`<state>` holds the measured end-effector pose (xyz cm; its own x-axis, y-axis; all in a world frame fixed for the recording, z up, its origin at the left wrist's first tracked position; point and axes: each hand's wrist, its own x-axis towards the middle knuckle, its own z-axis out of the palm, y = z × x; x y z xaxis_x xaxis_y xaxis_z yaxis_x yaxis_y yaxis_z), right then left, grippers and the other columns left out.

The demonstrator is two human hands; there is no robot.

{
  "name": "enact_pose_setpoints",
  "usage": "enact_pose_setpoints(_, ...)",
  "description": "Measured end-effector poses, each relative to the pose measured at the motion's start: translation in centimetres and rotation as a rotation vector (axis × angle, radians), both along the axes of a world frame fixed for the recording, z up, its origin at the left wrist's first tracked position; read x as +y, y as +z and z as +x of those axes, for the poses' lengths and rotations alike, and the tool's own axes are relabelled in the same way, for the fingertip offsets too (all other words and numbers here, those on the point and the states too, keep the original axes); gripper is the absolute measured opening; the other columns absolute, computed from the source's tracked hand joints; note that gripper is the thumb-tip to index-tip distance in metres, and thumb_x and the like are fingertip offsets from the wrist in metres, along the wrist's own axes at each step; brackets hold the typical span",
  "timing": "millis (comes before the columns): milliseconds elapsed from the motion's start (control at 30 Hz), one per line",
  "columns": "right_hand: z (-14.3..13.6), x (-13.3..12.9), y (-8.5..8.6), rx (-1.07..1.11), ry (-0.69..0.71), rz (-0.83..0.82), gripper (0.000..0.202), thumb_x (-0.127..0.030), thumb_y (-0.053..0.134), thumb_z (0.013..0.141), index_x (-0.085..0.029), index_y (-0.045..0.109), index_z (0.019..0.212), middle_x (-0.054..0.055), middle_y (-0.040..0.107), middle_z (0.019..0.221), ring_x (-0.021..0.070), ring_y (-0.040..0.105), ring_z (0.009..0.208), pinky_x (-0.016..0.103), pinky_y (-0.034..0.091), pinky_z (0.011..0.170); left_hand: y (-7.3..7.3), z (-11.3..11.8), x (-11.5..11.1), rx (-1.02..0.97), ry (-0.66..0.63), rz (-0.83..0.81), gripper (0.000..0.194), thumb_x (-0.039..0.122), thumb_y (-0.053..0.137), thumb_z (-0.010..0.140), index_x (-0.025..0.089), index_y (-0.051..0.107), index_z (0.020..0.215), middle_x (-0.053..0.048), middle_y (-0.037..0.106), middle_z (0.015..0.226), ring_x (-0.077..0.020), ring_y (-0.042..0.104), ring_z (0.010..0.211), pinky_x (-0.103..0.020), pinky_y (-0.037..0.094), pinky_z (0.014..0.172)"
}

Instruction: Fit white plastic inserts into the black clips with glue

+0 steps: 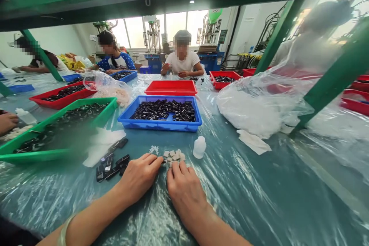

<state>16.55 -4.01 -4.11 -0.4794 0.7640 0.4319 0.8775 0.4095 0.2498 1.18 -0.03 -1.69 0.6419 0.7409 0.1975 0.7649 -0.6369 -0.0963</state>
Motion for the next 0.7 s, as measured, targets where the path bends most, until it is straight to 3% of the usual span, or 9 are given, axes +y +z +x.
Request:
enact_pose_setpoints(433,-0.67,-0.55,0.65,-0.006,-0.026,-0.026,0.016,-0.001,0.053,0.073,-0.012,0.063,0.077,0.008,0.061,0.075,0.0231,0.057,0.070,0.034,0.042,0.056,-0.58,-0.21,0.16,-0.055,0.020,0.120,0.020,0.009,0.043,0.087,0.019,0.058,0.077,-0.001,0.063,0.070,-0.0156,0.058,0.065,-0.022,0.037,0.048)
enact_pose_setpoints(700,-0.74,-0.47,0.67,-0.002,-0.024,-0.034,0.014,-0.003,0.052,0.075,-0.012,0.063,0.079,0.008,0.061,0.076,0.0234,0.057,0.072,0.035,0.042,0.058,-0.76,-0.29,0.30,-0.056,0.012,0.118,0.020,0.011,0.042,0.088,0.019,0.060,0.084,-0.002,0.065,0.074,-0.0151,0.059,0.067,-0.020,0.039,0.051)
